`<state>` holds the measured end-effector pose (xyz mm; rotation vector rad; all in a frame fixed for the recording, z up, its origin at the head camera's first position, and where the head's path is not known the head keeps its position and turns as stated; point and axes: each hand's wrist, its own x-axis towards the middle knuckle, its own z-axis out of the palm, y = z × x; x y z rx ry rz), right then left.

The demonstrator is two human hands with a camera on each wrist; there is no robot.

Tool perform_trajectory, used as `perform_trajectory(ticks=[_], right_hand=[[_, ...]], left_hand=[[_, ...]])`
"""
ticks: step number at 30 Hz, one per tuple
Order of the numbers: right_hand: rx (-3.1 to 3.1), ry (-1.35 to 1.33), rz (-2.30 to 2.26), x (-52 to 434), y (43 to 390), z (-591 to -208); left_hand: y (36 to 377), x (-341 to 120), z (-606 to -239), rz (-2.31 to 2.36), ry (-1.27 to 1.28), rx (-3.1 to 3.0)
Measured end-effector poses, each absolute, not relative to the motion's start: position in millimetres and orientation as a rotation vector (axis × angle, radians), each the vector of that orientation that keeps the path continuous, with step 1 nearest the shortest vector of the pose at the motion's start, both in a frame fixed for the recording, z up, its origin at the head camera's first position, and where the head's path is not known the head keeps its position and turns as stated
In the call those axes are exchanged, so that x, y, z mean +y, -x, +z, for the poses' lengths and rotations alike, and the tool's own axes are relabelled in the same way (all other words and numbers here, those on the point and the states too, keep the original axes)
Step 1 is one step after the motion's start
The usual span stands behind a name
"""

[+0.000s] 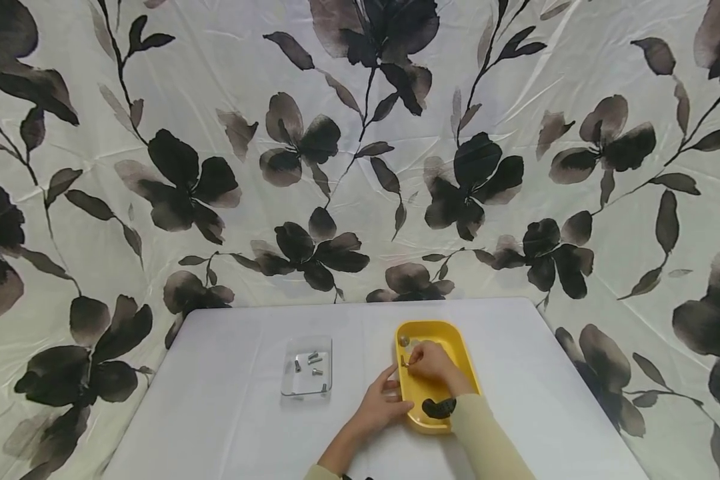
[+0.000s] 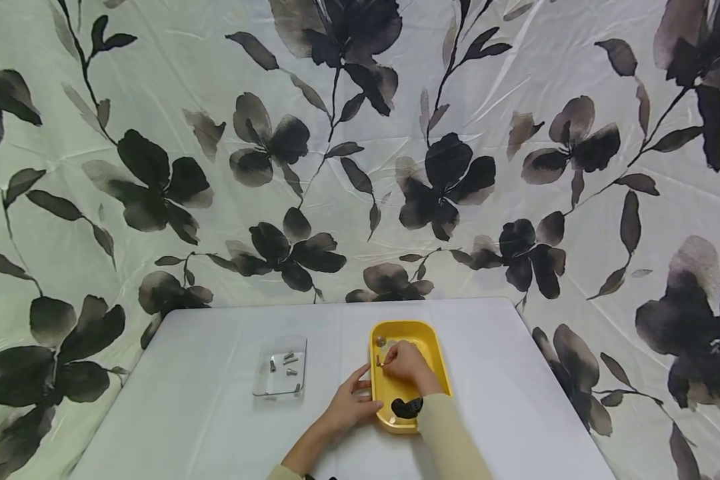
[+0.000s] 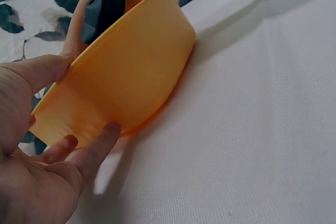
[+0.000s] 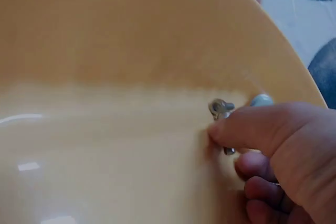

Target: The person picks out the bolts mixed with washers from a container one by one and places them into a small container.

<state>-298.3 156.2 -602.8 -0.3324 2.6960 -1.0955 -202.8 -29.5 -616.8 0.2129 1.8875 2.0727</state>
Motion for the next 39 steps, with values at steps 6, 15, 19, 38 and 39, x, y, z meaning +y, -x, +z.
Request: perform_trajectory(ticks=[6, 15, 19, 38, 39], right_hand=[[2.767, 0.369, -1.161, 162.8, 303.5, -605.4], [2.764, 0.361, -1.148, 161.3, 297.9, -611.8], [2.780, 0.411, -1.167, 158.5, 298.0, -610.8], [2.763, 0.422, -1.172, 154.3, 311.2, -587.0], [2.771, 0.406, -1.168, 153.7, 311.9, -583.4]], left_hand=[[202.6, -31.5, -612.7, 2.117, -0.201, 1.835], [196.9, -33.6, -618.0, 2.101, -0.164, 1.803], [196.5, -34.4, -617.6, 2.117, -0.159, 1.804], [205.1, -53.7, -589.2, 1.979, -0.246, 1.959], [205.7, -55.8, -585.8, 1.958, -0.247, 1.969]])
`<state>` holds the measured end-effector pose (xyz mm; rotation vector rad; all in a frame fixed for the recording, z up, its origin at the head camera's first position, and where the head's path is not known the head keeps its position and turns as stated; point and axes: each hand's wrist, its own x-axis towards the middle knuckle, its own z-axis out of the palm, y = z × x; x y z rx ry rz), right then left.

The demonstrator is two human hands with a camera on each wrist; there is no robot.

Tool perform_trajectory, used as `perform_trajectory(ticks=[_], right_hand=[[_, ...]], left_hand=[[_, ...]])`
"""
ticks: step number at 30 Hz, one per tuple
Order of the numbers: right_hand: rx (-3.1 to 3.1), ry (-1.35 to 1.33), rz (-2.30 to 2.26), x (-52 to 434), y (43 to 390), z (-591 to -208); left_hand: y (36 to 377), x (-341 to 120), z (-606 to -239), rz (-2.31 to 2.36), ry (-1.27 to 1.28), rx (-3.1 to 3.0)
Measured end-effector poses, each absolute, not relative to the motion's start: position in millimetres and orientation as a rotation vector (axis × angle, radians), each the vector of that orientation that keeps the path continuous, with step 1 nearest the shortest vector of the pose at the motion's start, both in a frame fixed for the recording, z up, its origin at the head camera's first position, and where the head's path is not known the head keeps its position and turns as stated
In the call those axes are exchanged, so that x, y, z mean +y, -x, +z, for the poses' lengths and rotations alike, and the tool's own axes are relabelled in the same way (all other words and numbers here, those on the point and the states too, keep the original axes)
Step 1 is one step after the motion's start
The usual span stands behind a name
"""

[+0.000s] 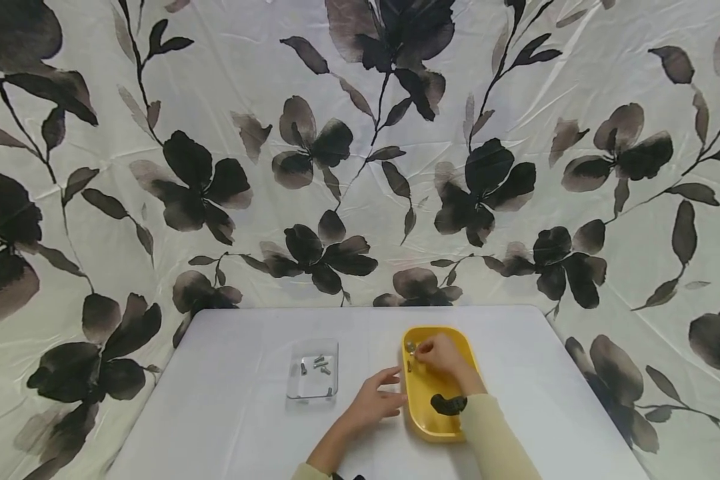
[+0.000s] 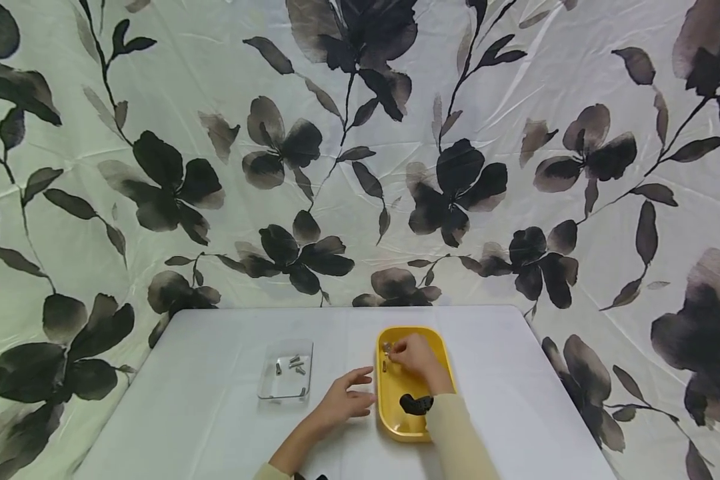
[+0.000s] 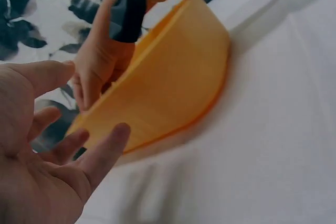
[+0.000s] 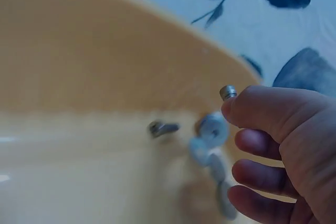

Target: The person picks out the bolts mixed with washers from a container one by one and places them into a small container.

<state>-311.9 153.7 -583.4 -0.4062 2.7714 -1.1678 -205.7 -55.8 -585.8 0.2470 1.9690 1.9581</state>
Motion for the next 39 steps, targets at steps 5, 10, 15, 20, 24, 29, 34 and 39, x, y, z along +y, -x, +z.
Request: perform_trajectory(ticks=[5, 10, 15, 20, 24, 29, 34, 39], right_hand=[[2.842, 0.457, -1.153, 151.1, 312.5, -559.8], [2.907, 0.595, -1.155, 142.0, 315.7, -530.7], [2.895, 0.689, -1.191, 126.8, 316.1, -503.1], [2.895, 0.808, -1.195, 111.8, 316.5, -486.6], [2.887, 0.868, -1.216, 98.5, 319.6, -479.6], [2.870, 0.934, -1.204, 77.6, 324.1, -478.0], [2.820, 0.938, -1.224, 56.5, 324.4, -473.3], [2.795, 0.969, -1.218, 35.7, 325.6, -464.6]], left_hand=[[202.7, -70.0, -564.1, 1.881, -0.289, 2.041], [201.4, -90.3, -547.5, 1.861, -0.434, 2.154], [200.3, -113.8, -536.3, 1.836, -0.471, 2.246], [198.2, -139.3, -528.8, 1.819, -0.451, 2.315], [199.4, -161.2, -523.9, 1.830, -0.409, 2.375], [202.1, -190.5, -521.2, 1.862, -0.312, 2.467], [202.3, -214.5, -519.4, 1.864, -0.233, 2.528], [202.5, -232.6, -519.6, 1.860, -0.170, 2.589]])
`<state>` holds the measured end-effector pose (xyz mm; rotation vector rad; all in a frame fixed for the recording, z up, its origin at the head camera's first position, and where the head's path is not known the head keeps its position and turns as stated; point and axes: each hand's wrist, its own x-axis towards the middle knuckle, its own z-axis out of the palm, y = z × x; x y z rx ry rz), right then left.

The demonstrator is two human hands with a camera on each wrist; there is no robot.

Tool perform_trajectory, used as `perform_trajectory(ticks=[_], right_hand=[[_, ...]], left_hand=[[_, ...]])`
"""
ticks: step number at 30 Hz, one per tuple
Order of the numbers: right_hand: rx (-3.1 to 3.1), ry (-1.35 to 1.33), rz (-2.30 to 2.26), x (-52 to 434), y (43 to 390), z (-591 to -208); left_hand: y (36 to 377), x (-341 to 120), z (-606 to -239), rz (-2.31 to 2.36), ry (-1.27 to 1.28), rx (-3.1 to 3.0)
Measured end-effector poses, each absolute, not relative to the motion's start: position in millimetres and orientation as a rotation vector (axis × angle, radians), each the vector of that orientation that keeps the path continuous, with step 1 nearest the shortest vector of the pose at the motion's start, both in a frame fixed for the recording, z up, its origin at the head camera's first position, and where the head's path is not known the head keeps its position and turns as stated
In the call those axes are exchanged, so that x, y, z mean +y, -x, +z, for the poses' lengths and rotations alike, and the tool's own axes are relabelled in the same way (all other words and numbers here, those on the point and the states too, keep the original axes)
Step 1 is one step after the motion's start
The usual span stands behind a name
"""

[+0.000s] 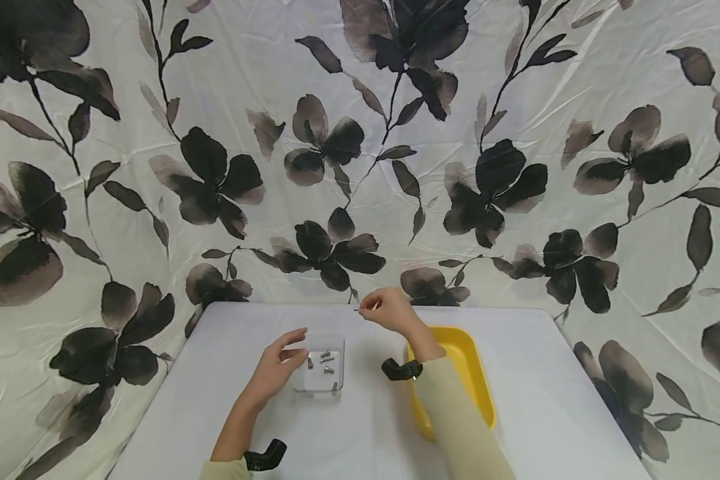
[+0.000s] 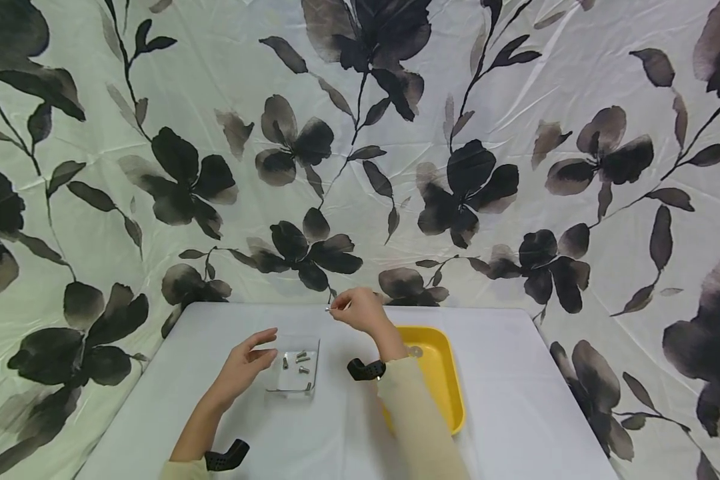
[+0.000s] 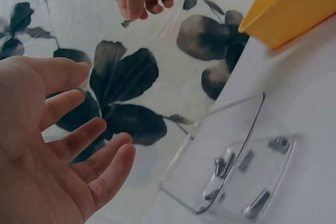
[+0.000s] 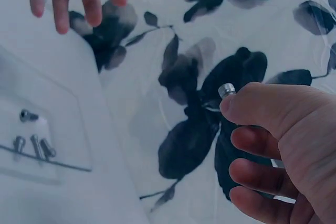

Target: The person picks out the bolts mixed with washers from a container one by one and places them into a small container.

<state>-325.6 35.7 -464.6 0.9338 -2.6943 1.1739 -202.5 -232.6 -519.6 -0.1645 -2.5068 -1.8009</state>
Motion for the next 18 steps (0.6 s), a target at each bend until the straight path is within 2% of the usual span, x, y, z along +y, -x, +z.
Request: perform_trajectory(ticks=[8, 18], right_hand=[[-2.702, -0.984, 1.196, 11.5, 326.0, -461.4], [-2.679, -0.990, 1.212, -13.0, 326.2, -476.1]], left_hand=[[206.7, -250.0, -531.9, -1.818, 0.000, -2.519], [214.6, -256.6, -561.2, -1.891, -0.231, -2.521]])
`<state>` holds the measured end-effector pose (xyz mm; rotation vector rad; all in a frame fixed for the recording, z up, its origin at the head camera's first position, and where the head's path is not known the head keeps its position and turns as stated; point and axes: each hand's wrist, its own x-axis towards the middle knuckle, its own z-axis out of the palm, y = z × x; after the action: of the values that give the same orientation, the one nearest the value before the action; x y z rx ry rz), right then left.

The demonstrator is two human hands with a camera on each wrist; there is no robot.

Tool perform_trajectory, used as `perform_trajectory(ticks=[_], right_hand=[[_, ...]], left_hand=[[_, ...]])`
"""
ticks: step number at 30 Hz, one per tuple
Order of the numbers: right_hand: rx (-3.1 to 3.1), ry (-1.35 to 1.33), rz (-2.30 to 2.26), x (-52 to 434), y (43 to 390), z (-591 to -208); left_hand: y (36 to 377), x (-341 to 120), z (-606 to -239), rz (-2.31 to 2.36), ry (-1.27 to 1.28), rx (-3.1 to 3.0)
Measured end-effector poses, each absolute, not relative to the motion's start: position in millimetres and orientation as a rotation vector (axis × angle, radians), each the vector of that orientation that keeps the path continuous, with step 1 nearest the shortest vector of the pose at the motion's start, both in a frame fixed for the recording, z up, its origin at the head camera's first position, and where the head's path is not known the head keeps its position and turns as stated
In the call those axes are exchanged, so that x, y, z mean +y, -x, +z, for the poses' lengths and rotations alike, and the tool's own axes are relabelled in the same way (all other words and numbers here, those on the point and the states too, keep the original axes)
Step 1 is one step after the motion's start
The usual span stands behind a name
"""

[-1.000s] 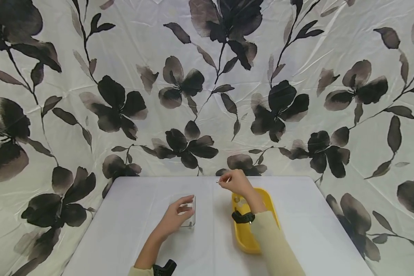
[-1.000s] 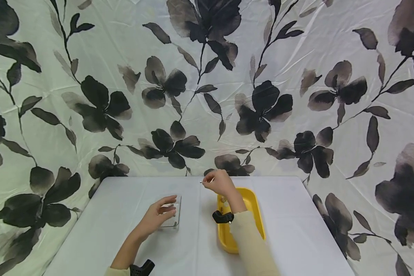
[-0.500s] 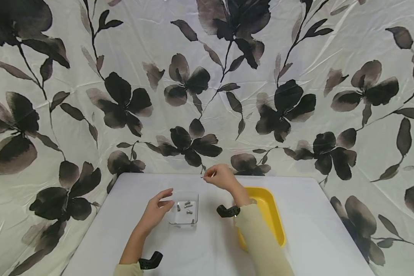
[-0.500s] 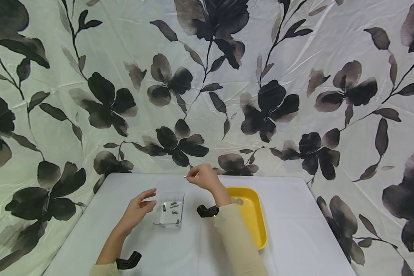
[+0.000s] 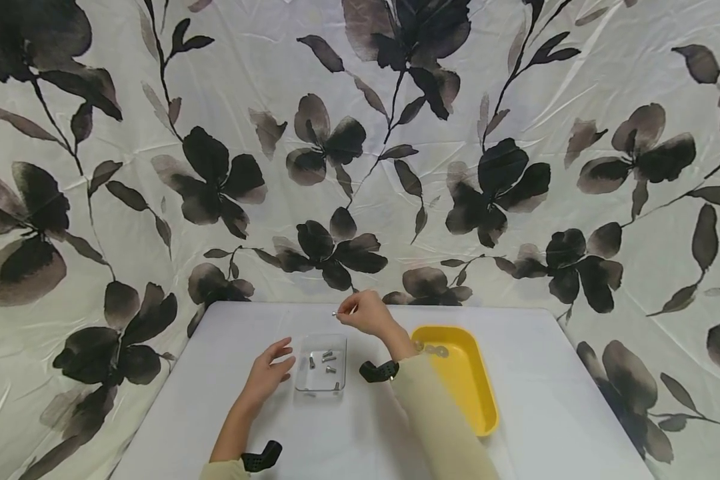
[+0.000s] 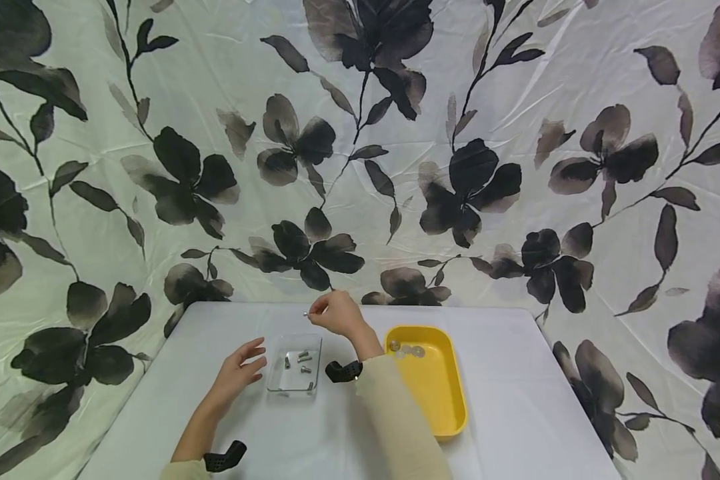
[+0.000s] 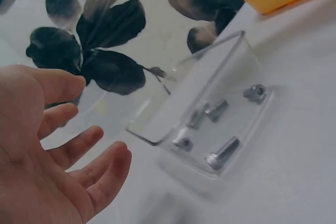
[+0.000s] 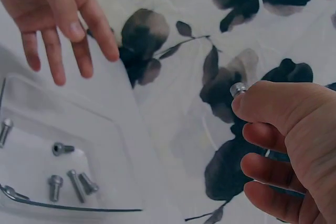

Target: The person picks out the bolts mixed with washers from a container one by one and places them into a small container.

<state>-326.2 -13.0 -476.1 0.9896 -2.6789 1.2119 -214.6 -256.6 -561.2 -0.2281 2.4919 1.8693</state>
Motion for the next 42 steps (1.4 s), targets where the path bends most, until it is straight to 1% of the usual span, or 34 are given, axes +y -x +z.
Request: perform_trajectory(ticks=[12, 20, 34, 42], right_hand=[[-2.680, -0.950, 1.237, -24.6, 320.1, -495.8], [-2.724, -0.931, 1.266, -31.1, 318.3, -510.3], [-2.734, -0.912, 1.272, -42.0, 313.3, -535.4], [-2.795, -0.869, 1.317, -47.6, 309.0, -542.4]], left_hand=[[220.0, -251.3, -598.4, 1.887, 0.297, 2.461], [223.6, -247.5, -612.6, 1.837, 0.308, 2.480], [222.6, -250.7, -614.2, 1.905, 0.270, 2.383], [220.9, -250.6, -613.8, 1.947, 0.232, 2.305]])
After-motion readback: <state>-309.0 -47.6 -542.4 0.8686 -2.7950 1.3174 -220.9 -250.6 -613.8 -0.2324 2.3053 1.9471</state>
